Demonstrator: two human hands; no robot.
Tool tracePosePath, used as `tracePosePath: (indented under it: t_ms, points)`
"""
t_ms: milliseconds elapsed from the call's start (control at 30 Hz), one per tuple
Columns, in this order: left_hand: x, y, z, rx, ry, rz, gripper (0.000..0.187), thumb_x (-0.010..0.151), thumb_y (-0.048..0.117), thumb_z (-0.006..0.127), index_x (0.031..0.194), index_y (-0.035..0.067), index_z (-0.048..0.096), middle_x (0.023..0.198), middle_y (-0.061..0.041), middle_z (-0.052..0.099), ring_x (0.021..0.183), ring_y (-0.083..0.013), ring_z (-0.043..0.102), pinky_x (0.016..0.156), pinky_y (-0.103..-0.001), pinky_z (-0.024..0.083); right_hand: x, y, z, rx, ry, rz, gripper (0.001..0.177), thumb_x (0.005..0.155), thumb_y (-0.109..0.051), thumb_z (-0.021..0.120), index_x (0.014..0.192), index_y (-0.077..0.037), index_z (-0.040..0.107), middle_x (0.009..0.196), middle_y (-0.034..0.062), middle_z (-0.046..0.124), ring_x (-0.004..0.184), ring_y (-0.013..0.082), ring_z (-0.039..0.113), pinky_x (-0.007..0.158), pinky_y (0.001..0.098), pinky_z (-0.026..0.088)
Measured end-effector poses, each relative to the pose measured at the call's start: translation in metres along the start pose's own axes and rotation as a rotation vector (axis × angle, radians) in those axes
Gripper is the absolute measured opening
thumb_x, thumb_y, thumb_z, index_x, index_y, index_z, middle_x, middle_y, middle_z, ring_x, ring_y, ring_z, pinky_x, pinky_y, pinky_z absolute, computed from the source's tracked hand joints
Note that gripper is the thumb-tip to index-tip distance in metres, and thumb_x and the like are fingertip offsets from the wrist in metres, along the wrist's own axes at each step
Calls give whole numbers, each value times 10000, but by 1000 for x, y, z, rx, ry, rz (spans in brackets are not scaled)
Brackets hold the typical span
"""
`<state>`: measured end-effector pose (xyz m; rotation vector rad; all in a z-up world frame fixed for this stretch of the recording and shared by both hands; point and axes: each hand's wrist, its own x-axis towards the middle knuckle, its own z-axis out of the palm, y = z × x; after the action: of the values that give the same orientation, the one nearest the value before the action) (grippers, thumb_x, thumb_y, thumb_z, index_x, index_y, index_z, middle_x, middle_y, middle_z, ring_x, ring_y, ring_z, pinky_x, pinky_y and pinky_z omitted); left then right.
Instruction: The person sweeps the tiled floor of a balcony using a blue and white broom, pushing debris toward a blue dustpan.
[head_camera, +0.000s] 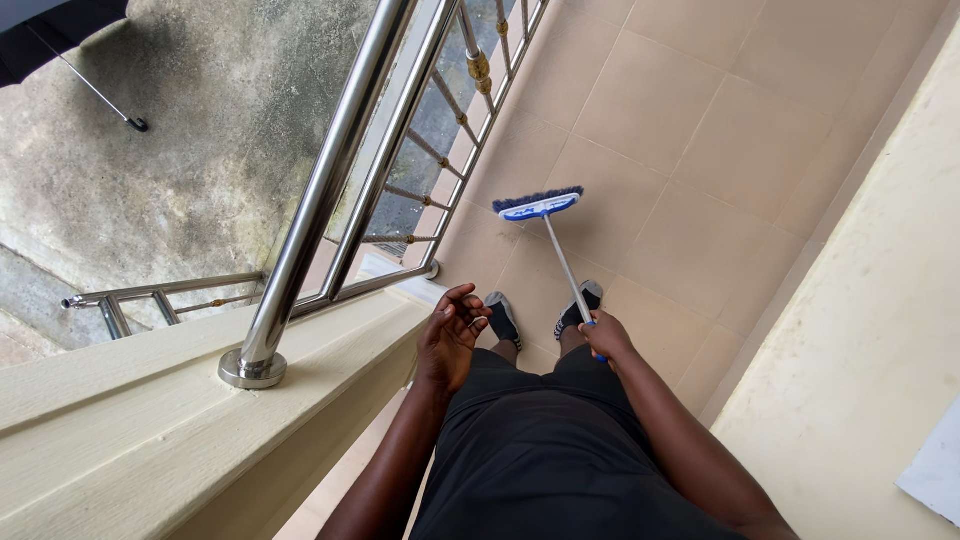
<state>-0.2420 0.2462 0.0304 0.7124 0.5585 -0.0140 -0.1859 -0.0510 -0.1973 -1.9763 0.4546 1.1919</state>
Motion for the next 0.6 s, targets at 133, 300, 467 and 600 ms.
tracePosePath:
  t_ms: [133,300,467,600]
  points:
    - [-8,9,-19,8,7,-22,484,952,341,602,1337,48,583,1087,-78,653,1086,-221,644,973,-358,491,25,2,16,118,-23,-43,300,966,-179,626,1191,19,649,679,76,589,428,156,496,414,326,419]
    - [-12,18,-40,5,14,-32,487,957,337,589,1332,27,583,1089,-78,648,1071,-214,633,952,-345,481,69,-23,15,416,-75,61,239,1001,-185,595,1110,26,622,678,50,563,429,130,460,387,302,374]
    - [-17,23,-61,2,22,-32,490,955,340,586,1336,31,582,1086,-81,646,1072,-212,627,954,-347,484,96,-54,32,262,-5,50,189,997,-174,571,1091,-20,629,684,65,568,423,159,507,377,319,412]
    - [-19,28,-73,18,43,-35,498,941,348,591,1335,43,585,1080,-82,647,1063,-213,631,944,-354,494,101,-60,49,187,11,130,246,1014,-207,567,1203,-59,625,709,65,568,439,164,515,379,335,436]
